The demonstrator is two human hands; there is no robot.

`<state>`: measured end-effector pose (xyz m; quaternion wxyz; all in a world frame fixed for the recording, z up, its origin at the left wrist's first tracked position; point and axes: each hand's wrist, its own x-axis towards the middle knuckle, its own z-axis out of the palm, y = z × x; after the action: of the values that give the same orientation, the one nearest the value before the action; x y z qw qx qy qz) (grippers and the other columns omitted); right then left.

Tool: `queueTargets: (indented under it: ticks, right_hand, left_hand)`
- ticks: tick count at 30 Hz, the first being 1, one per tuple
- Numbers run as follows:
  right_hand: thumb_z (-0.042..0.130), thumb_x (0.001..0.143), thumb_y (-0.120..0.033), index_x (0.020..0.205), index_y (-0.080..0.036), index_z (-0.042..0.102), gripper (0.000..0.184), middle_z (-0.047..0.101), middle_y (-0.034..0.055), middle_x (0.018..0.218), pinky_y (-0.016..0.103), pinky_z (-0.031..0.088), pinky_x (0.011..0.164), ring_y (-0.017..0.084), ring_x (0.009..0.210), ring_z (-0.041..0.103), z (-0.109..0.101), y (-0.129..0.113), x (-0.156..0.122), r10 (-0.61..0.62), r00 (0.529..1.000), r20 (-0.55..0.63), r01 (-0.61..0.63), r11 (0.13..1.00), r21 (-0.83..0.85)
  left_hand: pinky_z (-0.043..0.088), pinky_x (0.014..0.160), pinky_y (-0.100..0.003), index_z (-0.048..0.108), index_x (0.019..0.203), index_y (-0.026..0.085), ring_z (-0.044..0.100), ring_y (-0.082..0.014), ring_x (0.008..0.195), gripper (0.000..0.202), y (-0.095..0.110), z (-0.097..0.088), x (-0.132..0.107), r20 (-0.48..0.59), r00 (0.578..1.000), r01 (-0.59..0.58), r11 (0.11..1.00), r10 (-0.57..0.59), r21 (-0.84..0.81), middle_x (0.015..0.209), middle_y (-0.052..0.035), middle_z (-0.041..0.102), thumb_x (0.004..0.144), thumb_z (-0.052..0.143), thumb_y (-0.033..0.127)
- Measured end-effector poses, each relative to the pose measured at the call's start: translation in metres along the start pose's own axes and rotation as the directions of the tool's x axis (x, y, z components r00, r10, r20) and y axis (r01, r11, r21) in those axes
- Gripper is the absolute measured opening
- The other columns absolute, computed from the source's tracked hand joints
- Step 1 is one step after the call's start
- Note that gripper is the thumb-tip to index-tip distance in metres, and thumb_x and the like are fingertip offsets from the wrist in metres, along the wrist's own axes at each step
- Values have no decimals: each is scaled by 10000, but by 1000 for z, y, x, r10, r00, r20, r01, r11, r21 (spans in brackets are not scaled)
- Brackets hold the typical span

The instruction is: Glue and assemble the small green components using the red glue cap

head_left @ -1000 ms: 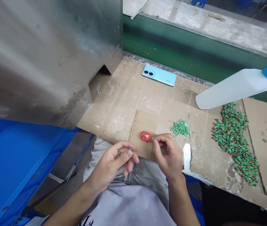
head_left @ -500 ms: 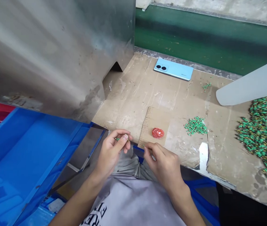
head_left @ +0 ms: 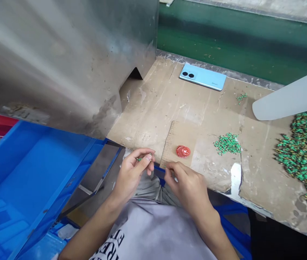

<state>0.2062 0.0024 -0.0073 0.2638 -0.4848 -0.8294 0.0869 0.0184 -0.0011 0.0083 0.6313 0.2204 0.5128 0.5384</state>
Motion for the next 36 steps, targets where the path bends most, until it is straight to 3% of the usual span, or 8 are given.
queueTargets:
  ticks: [3,6,11,15,19,28,36]
  right_hand:
    - [527,1102,-140,923,-208,661,234,727,-21,717,284,427,556,135,546,685,-3,1,-2,28,999,-16,-27,996,79]
    - [612,1065,-122,977,-223,651,140,623,-63,687,246,422,541,111,521,585,-11,1,-6,133,990,-52,-114,954,278]
    - [622,1068,-124,1041,-264,652,146,664,-49,801,195,490,582,108,613,598,-26,-2,-9,304,953,5,-241,744,623]
    - [643,1075,-154,1006,-271,657,137,690,-53,772,188,513,579,114,619,615,-29,-7,-7,333,938,98,-286,585,759]
    - [660,1082,-185,985,-268,659,128,732,-49,769,199,521,592,117,624,642,-29,-9,-5,317,935,161,-310,506,805]
    - [665,1081,-214,956,-259,662,132,739,-37,734,227,512,583,129,610,641,-30,-11,-5,304,925,230,-350,439,828]
    - [656,1074,-248,922,-249,649,152,732,-22,731,248,529,588,146,613,668,-31,-13,-4,323,901,288,-403,382,832]
  left_hand:
    - [550,568,-147,867,973,154,712,-81,630,300,0,-1,1,24,1000,18,1000,-18,-4,828,-36,801,821,994,379]
    - [584,603,-145,868,930,160,771,-103,662,306,2,1,0,87,993,81,995,-77,-50,833,-35,819,761,1041,349]
    - [609,641,-159,869,902,159,797,-125,688,298,0,8,-7,194,961,220,970,-197,-105,783,-38,826,745,1055,331]
    - [626,686,-158,886,974,191,787,-104,708,295,-9,11,-12,248,951,211,974,-186,-79,816,-25,845,773,1042,340]
    - [623,667,-145,886,959,201,769,-87,677,230,-14,12,-15,273,954,136,990,-123,-28,796,-4,831,832,1001,355]
    - [637,621,-161,881,994,213,765,-106,625,207,-12,13,-17,287,957,33,999,-41,34,769,0,828,855,981,328]
    - [647,594,-183,853,901,198,769,-130,623,245,-13,12,-15,286,958,-2,998,-16,61,771,-9,813,823,996,382]
